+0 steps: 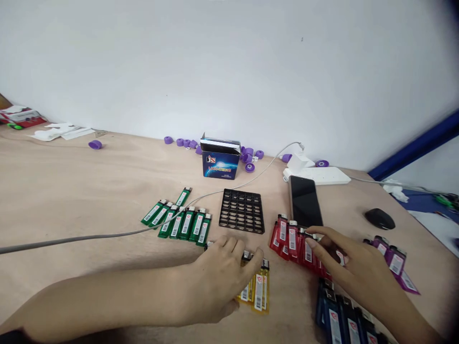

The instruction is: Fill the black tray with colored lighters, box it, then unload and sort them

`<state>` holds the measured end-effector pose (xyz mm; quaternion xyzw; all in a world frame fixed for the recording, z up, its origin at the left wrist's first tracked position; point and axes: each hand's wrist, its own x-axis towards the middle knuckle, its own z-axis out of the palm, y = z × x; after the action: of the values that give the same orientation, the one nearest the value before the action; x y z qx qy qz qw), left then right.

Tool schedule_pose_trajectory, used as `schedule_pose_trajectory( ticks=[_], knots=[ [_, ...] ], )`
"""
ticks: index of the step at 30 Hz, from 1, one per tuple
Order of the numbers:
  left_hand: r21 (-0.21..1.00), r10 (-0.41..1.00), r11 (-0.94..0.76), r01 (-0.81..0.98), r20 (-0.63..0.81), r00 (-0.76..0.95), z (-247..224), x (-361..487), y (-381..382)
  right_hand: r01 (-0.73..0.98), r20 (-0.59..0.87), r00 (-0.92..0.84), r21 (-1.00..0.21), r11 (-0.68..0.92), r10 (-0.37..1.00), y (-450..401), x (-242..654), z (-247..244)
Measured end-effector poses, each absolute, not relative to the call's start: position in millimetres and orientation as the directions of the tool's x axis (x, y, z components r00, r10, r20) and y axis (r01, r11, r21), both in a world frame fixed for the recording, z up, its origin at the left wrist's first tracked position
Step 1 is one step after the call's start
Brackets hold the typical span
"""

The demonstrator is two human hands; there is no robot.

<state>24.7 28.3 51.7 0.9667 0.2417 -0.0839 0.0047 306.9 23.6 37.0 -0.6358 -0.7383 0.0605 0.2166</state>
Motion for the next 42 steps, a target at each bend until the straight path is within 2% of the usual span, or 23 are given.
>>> schedule_pose_trajectory(
  ticks=[6,11,15,17,21,25,30,33,37,39,42],
  knots=[
    [0.023,0.449,-0.891,0.454,-0.113,0.887,47.1,25.9,26.9,0.908,0.238,-0.093,-0.379,0.181,0.967,21.4,304.4,43.7],
    [0.079,0.46,-0.873,0.482,-0.199,0.866,52.7,26.6,27.9,0.906,0.229,-0.091,-0.386,0.176,0.969,20.5,302.7,46.0],
    [0.155,0.47,-0.831,0.534,-0.317,0.824,76.3,14.3,44.6,0.903,0.225,-0.099,-0.389,0.183,0.969,20.6,302.9,45.1],
    [0.15,0.533,-0.785,0.602,-0.332,0.778,90.7,2.6,58.0,0.903,0.224,-0.103,-0.387,0.185,0.969,21.2,303.9,44.0],
    [0.031,0.684,-0.674,0.738,-0.352,0.639,104.9,-17.6,81.8,0.904,0.23,-0.109,-0.382,0.193,0.967,22.4,306.3,40.2],
    [-0.065,0.685,-0.691,0.72,-0.376,0.623,94.3,-20.1,93.1,0.909,0.231,-0.115,-0.368,0.196,0.966,22.8,308.0,36.7],
    [-0.069,0.641,-0.728,0.682,-0.421,0.642,82.8,-12.4,95.2,0.914,0.22,-0.128,-0.353,0.202,0.967,23.1,309.6,35.0],
    [-0.072,0.643,-0.735,0.674,-0.389,0.66,82.2,-11.4,94.6,0.923,0.245,-0.119,-0.331,0.199,0.962,24.1,312.2,30.8],
    [-0.07,0.657,-0.725,0.685,-0.367,0.658,83.2,-12.8,93.6,0.952,0.304,-0.187,-0.178,0.249,0.934,25.0,318.0,17.3],
    [-0.056,0.657,-0.722,0.69,-0.367,0.658,85.4,-14.0,92.5,0.95,0.231,-0.254,-0.124,0.287,0.939,24.3,320.8,9.6],
    [0.007,0.641,-0.736,0.677,-0.312,0.701,91.3,-17.2,89.5,0.939,0.097,-0.314,-0.114,0.324,0.944,23.4,323.3,2.1]
  ],
)
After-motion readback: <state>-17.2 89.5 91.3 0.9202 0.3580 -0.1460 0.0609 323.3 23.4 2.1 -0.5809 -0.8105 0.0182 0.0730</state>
